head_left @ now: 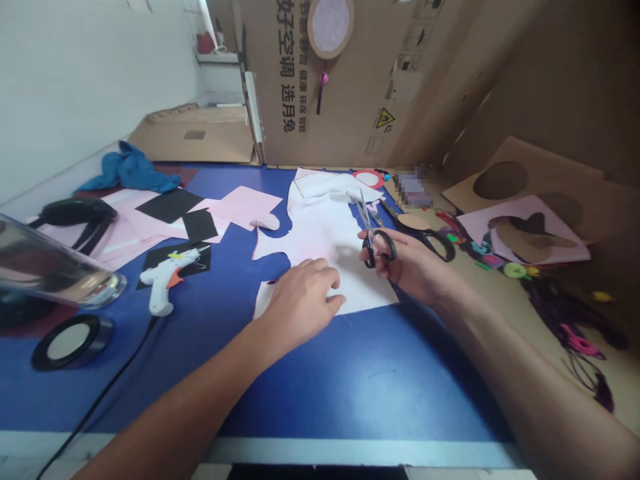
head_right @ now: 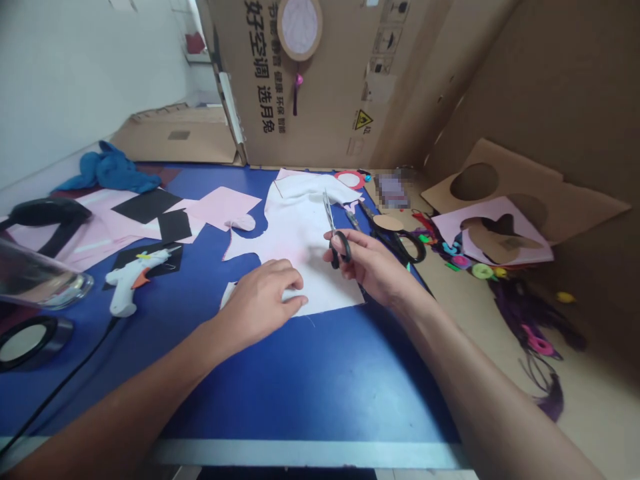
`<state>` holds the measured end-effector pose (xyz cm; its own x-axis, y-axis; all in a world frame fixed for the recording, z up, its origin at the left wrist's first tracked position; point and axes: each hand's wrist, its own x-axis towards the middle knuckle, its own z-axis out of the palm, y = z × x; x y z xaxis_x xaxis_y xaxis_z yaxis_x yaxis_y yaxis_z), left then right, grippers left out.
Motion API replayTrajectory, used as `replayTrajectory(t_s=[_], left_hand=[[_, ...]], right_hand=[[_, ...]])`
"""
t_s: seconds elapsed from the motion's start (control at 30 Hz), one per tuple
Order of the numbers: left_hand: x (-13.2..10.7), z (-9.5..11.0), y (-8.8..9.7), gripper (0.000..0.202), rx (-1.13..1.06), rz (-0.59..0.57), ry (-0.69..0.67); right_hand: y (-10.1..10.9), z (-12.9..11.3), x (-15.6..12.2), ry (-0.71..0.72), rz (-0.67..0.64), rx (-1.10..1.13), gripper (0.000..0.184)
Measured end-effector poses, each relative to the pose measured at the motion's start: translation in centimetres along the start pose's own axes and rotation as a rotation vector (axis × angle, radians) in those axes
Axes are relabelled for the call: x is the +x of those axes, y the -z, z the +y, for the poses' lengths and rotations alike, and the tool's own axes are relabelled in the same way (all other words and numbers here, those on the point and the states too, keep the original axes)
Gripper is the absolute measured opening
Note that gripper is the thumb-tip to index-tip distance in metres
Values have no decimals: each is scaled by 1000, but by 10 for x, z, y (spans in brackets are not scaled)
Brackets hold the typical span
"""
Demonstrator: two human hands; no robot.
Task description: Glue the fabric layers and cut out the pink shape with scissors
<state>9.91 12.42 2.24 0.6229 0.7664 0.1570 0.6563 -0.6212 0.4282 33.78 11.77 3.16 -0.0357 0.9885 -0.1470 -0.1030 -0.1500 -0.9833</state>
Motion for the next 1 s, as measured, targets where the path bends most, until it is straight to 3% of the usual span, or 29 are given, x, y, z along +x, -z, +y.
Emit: replayTrajectory(t_s=[0.17,0.37,0.57,0.67,0.87,1.0], left_hand=[[-6,12,-16,12,142,-66,-137],[-11,18,-16,22,262,-112,-201],[-13,20,-14,16,250,-100,-174],[-12,20,-16,24,267,-107,-163],[-8,14,-19,23,131,-6,-64],[-12,19,-19,21,72,-10,-115]], right_hand=[[15,4,1,6,-5,-66,45],[19,-10,-5,-14,-58,-67,46],[19,-11,-9,-54,-156,-139,45],[18,-9,-8,-70,-184,-172,44],[19,-10,-13,-108,-241,-183,44],[20,-10,-15,-100,-230,-197,44]])
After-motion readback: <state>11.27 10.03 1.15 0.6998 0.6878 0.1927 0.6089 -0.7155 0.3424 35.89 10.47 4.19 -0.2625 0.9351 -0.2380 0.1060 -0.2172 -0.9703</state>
